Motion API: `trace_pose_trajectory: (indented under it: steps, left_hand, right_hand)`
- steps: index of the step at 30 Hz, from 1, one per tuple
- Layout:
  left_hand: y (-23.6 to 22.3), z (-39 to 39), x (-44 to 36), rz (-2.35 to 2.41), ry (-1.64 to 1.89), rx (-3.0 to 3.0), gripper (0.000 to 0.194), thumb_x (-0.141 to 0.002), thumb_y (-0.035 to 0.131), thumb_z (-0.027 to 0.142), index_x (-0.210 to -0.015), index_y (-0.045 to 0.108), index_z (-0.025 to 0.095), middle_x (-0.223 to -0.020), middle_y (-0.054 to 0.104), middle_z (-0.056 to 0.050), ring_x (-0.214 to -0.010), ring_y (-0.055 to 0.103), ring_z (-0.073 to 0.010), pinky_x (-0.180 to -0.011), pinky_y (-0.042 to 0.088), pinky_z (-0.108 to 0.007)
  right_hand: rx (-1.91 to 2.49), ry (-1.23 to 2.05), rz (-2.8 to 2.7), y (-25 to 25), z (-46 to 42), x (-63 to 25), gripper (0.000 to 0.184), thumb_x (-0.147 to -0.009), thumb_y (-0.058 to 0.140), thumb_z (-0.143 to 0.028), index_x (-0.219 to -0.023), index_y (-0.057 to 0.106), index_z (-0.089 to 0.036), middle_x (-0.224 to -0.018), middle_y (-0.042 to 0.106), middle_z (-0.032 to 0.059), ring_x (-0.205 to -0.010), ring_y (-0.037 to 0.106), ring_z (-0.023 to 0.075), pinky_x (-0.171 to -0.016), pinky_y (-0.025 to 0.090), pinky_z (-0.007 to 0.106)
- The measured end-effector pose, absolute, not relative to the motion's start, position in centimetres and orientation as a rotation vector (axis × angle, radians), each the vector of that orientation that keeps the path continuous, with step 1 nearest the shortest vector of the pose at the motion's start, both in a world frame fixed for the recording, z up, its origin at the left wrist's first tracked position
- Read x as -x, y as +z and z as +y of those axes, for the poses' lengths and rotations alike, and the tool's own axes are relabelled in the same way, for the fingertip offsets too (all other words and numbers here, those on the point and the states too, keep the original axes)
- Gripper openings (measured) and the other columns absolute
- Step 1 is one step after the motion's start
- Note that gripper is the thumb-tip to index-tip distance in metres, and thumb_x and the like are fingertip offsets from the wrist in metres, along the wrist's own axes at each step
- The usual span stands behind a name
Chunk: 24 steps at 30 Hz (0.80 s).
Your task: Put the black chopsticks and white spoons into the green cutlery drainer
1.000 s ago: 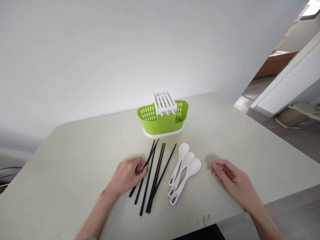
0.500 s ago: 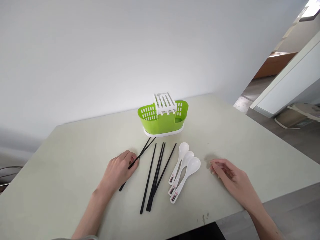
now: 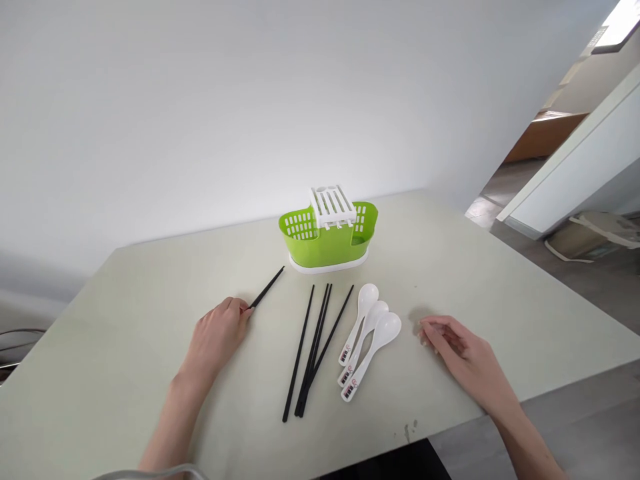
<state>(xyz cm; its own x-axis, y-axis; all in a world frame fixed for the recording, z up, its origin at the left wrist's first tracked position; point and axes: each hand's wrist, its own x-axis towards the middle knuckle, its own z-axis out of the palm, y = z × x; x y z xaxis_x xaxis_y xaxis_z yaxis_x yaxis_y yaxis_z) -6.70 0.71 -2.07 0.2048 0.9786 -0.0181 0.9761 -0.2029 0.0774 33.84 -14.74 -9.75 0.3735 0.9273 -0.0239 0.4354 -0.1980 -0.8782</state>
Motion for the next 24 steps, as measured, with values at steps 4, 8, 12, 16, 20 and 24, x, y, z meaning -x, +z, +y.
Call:
trace_pose_trajectory:
  steps: [4, 8, 12, 16, 20, 24]
  left_hand:
    - [-2.1, 0.7, 6.7, 2.049, -0.01, -2.347, 0.035, -0.103, 0.03, 0.032, -0.097, 0.062, 0.019, -0.11, 0.073, -0.015, -0.092, 0.071, -0.03, -0.07, 0.048, -0.037]
    - [-1.9, 0.6, 6.7, 2.083, 0.203, -2.164, 0.03, -0.105, 0.03, 0.037, -0.103, 0.055, 0.02, -0.103, 0.076, -0.013, -0.084, 0.073, -0.0295, -0.069, 0.049, -0.038]
    - [-1.0, 0.1, 5.8, 1.779, 0.692, -1.827, 0.033, -0.104, 0.041, 0.054, -0.106, 0.05, 0.023, -0.099, 0.077, -0.007, -0.075, 0.074, -0.0227, -0.068, 0.054, -0.035]
    - [-0.3, -0.7, 4.1, 1.338, 0.859, -1.544, 0.043, -0.099, 0.055, 0.061, -0.104, 0.057, 0.019, -0.098, 0.075, -0.008, -0.073, 0.073, -0.0201, -0.075, 0.06, -0.038]
    - [-1.2, -1.3, 2.6, 1.016, 0.801, -1.296, 0.04, -0.096, 0.067, 0.055, -0.099, 0.06, 0.016, -0.094, 0.072, -0.006, -0.065, 0.069, -0.0152, -0.067, 0.06, -0.033]
    - [-2.8, -2.0, 1.8, 0.816, 0.64, -1.088, 0.038, -0.093, 0.073, 0.051, -0.095, 0.059, 0.016, -0.082, 0.068, -0.002, -0.057, 0.068, -0.0128, -0.055, 0.057, -0.025]
  right_hand:
    - [1.802, 0.729, -1.185, -10.0, -14.7, -33.9, 0.041, -0.097, 0.058, -0.064, -0.105, 0.071, -0.026, -0.087, 0.076, 0.0046, -0.08, 0.07, 0.0198, -0.072, 0.057, 0.027]
    - [1.819, 0.734, -1.174, -10.0, -14.7, -33.9, 0.04, -0.097, 0.058, -0.063, -0.105, 0.07, -0.026, -0.087, 0.076, 0.0039, -0.079, 0.07, 0.0192, -0.073, 0.056, 0.027]
    - [1.813, 0.741, -1.171, -10.2, -14.7, -33.9, 0.041, -0.097, 0.058, -0.064, -0.105, 0.07, -0.026, -0.087, 0.075, 0.0042, -0.08, 0.069, 0.0195, -0.073, 0.056, 0.027]
    - [1.818, 0.742, -1.17, -10.2, -14.8, -33.8, 0.041, -0.097, 0.059, -0.064, -0.106, 0.07, -0.026, -0.089, 0.076, 0.0048, -0.082, 0.069, 0.0198, -0.075, 0.056, 0.027]
    - [1.829, 0.726, -1.164, -10.3, -14.9, -33.8, 0.042, -0.096, 0.059, -0.065, -0.104, 0.071, -0.025, -0.089, 0.076, 0.0055, -0.08, 0.069, 0.0197, -0.075, 0.057, 0.027]
    - [1.814, 0.739, -1.126, -10.3, -15.0, -34.0, 0.045, -0.094, 0.062, -0.066, -0.105, 0.072, -0.023, -0.088, 0.077, 0.0068, -0.08, 0.07, 0.021, -0.075, 0.058, 0.029]
